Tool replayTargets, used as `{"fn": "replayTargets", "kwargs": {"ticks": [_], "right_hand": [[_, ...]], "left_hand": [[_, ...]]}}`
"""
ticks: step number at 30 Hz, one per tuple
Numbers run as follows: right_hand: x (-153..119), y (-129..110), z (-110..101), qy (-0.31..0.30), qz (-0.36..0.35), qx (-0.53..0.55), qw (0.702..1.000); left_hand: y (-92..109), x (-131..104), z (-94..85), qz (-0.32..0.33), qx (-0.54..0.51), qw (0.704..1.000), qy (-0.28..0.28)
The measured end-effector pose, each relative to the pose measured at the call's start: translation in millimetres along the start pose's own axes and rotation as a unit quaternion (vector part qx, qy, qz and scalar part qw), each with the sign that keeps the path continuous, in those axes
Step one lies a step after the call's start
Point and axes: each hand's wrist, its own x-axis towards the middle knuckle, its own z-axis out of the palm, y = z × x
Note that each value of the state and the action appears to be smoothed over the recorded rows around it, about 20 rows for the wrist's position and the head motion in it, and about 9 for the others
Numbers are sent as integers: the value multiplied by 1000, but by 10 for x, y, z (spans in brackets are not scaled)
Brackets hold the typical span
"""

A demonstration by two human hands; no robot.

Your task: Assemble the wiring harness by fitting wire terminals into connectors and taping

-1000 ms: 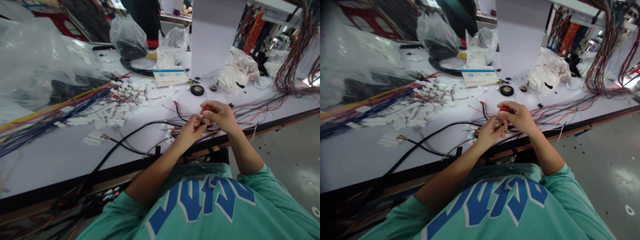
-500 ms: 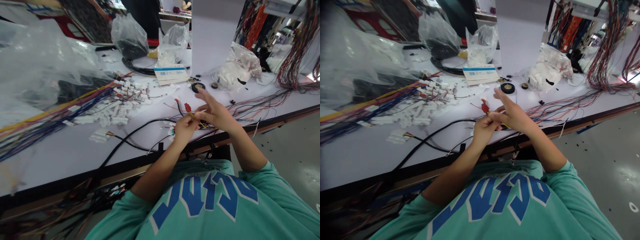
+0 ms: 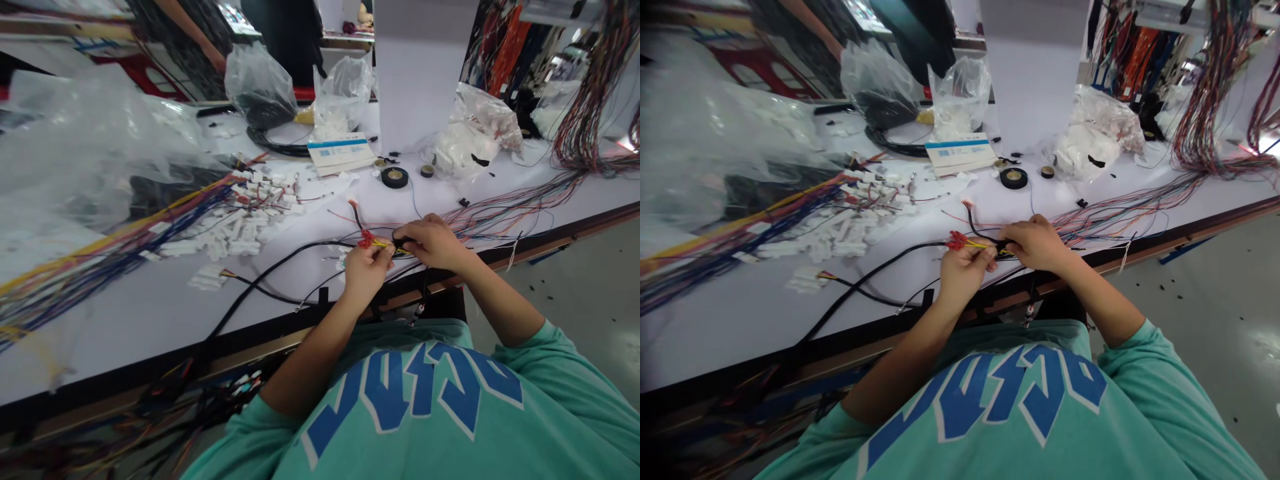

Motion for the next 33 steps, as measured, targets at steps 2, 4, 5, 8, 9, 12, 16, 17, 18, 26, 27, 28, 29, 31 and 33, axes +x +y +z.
{"fn": "replayTargets", "kwargs": {"ticks": [2,4,5,8,9,12,16,17,18,26,27,28,29,31,33], "right_hand": [[99,82,69,9,-51,36,998],[208,164,149,14,-111,84,990],[256,198,187,15,-132,112,985],[328,260,283,28,-131,204,970],[321,265,309,33,-108,237,965],[230,247,360,32,-14,328,944],[82,185,345,10,34,371,928],[60,166,328,4,31,370,929],[45,148,309,-1,27,365,931],[29,49,255,-6,61,247,967],[31,48,263,-6,68,256,964],[35,49,270,-6,77,271,959],[39,52,276,-8,87,289,953],[48,57,280,-10,104,317,943],[55,57,272,-13,104,315,943]], "left_hand": [[9,-13,-47,92,111,990,-5],[37,11,-111,204,230,951,-21],[55,35,-145,250,277,927,-31],[89,136,-226,311,325,892,-37],[83,170,-239,306,309,900,-33],[17,239,-233,218,180,958,-49],[-74,243,-180,48,9,995,-91],[-83,237,-169,22,-11,996,-89],[-87,230,-159,2,-26,996,-81],[-163,202,-73,-69,-104,992,-24],[-168,201,-69,-66,-98,993,-23],[-166,201,-68,-61,-90,994,-24],[-157,203,-71,-55,-79,995,-28],[-125,210,-82,-44,-53,997,-38],[-90,218,-94,-36,-26,998,-43]]}}
